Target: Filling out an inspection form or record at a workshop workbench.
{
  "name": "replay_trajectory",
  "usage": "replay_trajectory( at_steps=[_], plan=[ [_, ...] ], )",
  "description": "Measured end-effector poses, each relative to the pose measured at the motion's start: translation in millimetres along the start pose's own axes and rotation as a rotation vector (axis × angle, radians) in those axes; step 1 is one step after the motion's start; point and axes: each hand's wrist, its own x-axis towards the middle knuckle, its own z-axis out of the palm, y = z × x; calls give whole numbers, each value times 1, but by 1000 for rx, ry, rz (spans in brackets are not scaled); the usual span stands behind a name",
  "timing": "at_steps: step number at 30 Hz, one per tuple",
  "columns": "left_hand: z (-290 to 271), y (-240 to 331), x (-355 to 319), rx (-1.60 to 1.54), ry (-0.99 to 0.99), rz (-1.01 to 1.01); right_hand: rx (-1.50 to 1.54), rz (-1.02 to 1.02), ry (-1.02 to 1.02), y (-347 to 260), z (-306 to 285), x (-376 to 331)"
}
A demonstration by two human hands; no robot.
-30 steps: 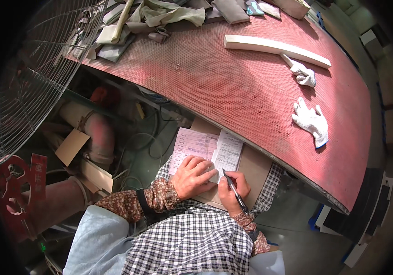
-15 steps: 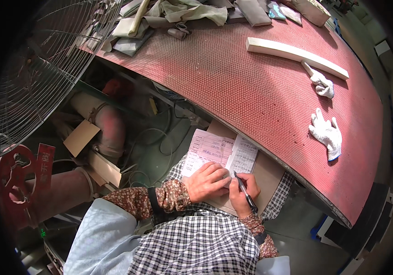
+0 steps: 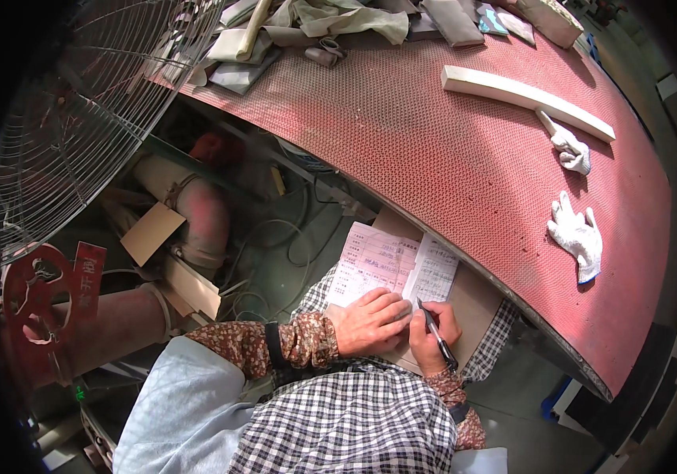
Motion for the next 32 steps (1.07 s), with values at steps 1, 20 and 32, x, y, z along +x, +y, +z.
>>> replay_trajectory(
  at_steps=[1, 20, 32],
  plan=[
    [-1, 1, 1, -14, -1, -9, 7, 6, -3, 0, 0, 0],
    [-9, 0, 1, -113, -133, 50, -57, 3, 67, -2, -5, 0],
    [-8, 1, 0, -74, -180, 66, -21, 82, 38, -9, -7, -1]
  ],
)
